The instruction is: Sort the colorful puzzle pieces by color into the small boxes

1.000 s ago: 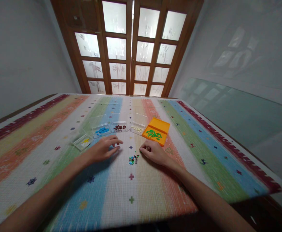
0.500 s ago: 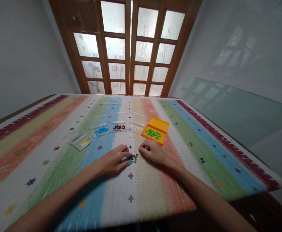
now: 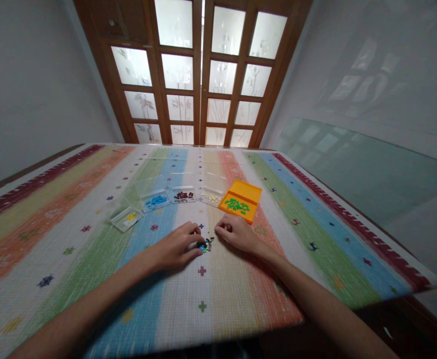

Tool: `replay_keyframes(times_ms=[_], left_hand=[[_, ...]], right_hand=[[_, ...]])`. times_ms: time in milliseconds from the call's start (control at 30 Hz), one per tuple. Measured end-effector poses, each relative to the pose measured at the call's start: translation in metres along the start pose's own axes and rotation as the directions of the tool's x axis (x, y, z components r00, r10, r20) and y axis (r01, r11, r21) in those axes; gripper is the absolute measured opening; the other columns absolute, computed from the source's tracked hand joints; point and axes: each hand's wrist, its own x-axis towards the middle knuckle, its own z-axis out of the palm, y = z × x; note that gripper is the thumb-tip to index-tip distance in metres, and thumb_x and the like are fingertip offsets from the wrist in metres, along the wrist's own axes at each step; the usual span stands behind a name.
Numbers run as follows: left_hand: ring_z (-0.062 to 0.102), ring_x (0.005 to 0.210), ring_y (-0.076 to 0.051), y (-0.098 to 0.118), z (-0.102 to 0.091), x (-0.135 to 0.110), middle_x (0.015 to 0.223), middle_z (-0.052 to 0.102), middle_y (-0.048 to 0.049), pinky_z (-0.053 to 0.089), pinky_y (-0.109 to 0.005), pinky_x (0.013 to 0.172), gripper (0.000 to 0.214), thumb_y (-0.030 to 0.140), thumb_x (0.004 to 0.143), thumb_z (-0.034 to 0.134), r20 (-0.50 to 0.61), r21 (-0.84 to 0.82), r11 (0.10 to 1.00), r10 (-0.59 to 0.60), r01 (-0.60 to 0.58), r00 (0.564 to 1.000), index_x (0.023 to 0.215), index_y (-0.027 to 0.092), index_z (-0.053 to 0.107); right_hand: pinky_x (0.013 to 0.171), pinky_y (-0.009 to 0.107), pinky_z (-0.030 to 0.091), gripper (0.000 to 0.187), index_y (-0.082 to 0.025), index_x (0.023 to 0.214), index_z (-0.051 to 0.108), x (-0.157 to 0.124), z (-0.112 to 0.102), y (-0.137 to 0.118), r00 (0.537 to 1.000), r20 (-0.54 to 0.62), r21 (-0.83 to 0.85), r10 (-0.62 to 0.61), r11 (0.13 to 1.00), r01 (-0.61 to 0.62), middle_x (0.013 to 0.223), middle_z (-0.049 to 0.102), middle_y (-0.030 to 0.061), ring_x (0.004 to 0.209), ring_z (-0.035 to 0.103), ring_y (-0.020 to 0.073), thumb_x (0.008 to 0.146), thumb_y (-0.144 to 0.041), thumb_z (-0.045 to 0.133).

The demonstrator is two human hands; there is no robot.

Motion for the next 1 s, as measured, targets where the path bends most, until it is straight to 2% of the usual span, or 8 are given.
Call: replay_keyframes(times_ms=[367,733,1000], left_hand=[[0.058,0.093,-0.021,-0.011,0.006,0.009,0.097,0.069,-0.0084,0.047,-0.035,0.082,0.016,0.019,0.094,0.062,0.019,0.015,0.994,0.107,-0.107,0.994,0.104,0.020,0.074],[0.055,0.087,-0.020,-0.005,0.006,0.014,0.089,0.065,-0.0066,0.044,-0.032,0.077,0.019,0.008,0.092,0.055,0.040,0.082,0.985,0.149,-0.152,0.988,0.095,0.019,0.070],[0.057,0.091,-0.022,0.001,0.003,0.019,0.093,0.067,-0.0075,0.045,-0.032,0.079,0.018,0.006,0.087,0.056,0.092,0.056,0.998,0.031,-0.036,0.995,0.094,0.018,0.067]], right_hand=[[0.065,0.027,0.041,0.013,-0.014,0.080,0.074,0.000,0.000,0.001,1.000,0.001,0.009,-0.010,1.000,0.010,0.077,0.067,0.0042,0.069,0.058,0.0151,0.087,-0.014,0.062],[0.066,0.027,0.041,0.015,-0.013,0.080,0.075,0.001,0.002,0.002,1.000,0.009,-0.013,-0.008,1.000,0.008,0.078,0.069,0.0054,0.070,0.059,0.0153,0.087,-0.014,0.062],[0.067,0.027,0.041,0.014,-0.014,0.079,0.074,0.001,0.000,0.002,1.000,0.027,-0.017,-0.010,1.000,0.010,0.078,0.068,0.0043,0.070,0.059,0.0151,0.088,-0.015,0.062]])
